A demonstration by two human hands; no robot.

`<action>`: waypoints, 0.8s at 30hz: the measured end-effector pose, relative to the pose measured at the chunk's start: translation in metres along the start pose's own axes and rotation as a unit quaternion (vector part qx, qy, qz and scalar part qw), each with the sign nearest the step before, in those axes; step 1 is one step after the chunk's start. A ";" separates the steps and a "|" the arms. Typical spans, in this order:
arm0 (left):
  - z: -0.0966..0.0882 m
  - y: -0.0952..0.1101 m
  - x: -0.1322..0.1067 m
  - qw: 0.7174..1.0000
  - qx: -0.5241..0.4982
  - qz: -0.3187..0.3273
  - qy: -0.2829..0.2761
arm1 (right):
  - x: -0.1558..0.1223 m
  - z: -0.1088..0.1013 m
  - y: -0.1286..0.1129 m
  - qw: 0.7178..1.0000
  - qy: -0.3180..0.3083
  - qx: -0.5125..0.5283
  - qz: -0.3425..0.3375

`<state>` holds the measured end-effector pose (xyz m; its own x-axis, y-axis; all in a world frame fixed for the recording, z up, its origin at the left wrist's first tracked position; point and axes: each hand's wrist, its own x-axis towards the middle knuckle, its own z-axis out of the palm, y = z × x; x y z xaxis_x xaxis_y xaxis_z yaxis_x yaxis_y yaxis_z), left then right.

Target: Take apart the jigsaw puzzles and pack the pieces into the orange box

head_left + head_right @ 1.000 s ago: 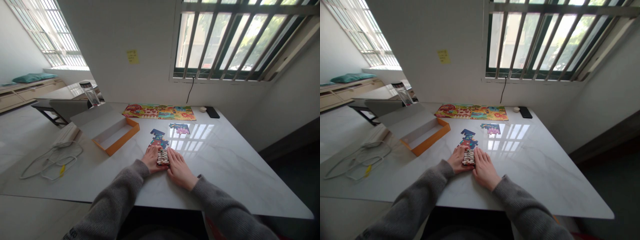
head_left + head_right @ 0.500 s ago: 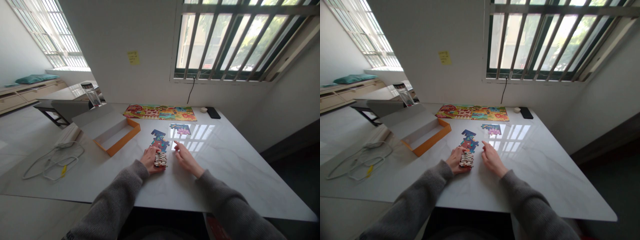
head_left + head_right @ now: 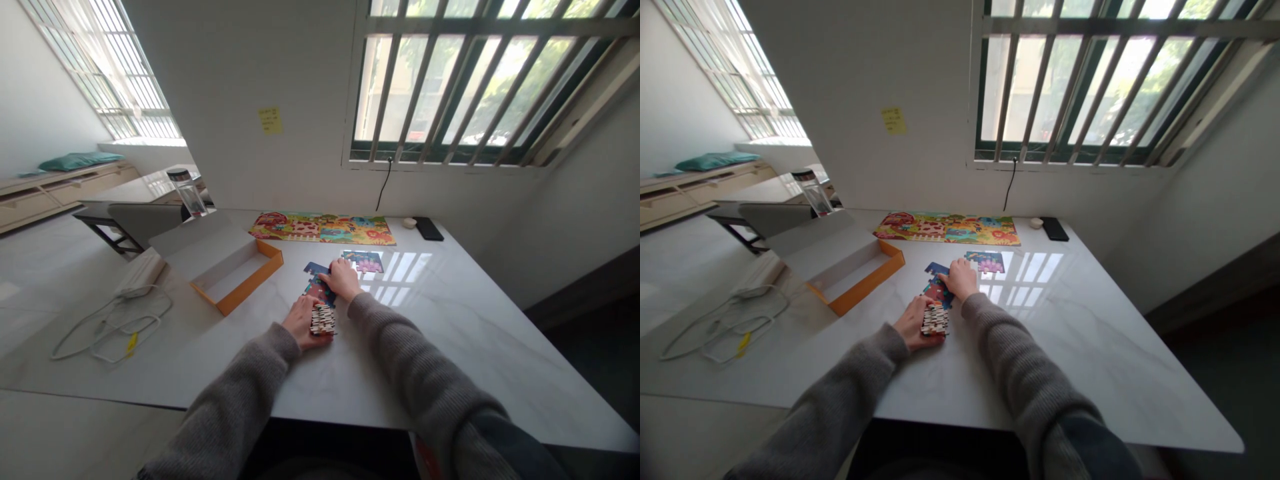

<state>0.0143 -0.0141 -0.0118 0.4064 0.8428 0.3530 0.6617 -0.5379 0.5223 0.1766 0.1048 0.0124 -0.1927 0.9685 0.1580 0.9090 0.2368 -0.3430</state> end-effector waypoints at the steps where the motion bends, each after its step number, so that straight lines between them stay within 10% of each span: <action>1: 0.000 0.000 0.000 1.000 0.000 0.001 0.000 | 0.002 0.002 -0.002 1.000 0.002 -0.003 0.016; 10: -0.001 0.002 0.001 1.000 -0.005 0.005 -0.010 | -0.006 0.014 -0.002 0.983 0.061 0.172 -0.031; 16: 0.000 -0.001 0.002 1.000 -0.017 0.017 -0.012 | -0.013 0.011 0.022 0.924 0.156 0.348 0.026; 24: 0.001 0.001 0.002 0.999 -0.006 0.040 0.017 | -0.029 -0.001 0.030 0.960 0.095 0.235 -0.117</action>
<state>0.0164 -0.0133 -0.0109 0.4362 0.7958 0.4200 0.6200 -0.6041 0.5007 0.2096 0.0836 -0.0010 -0.2602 0.8636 0.4318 0.5736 0.4980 -0.6504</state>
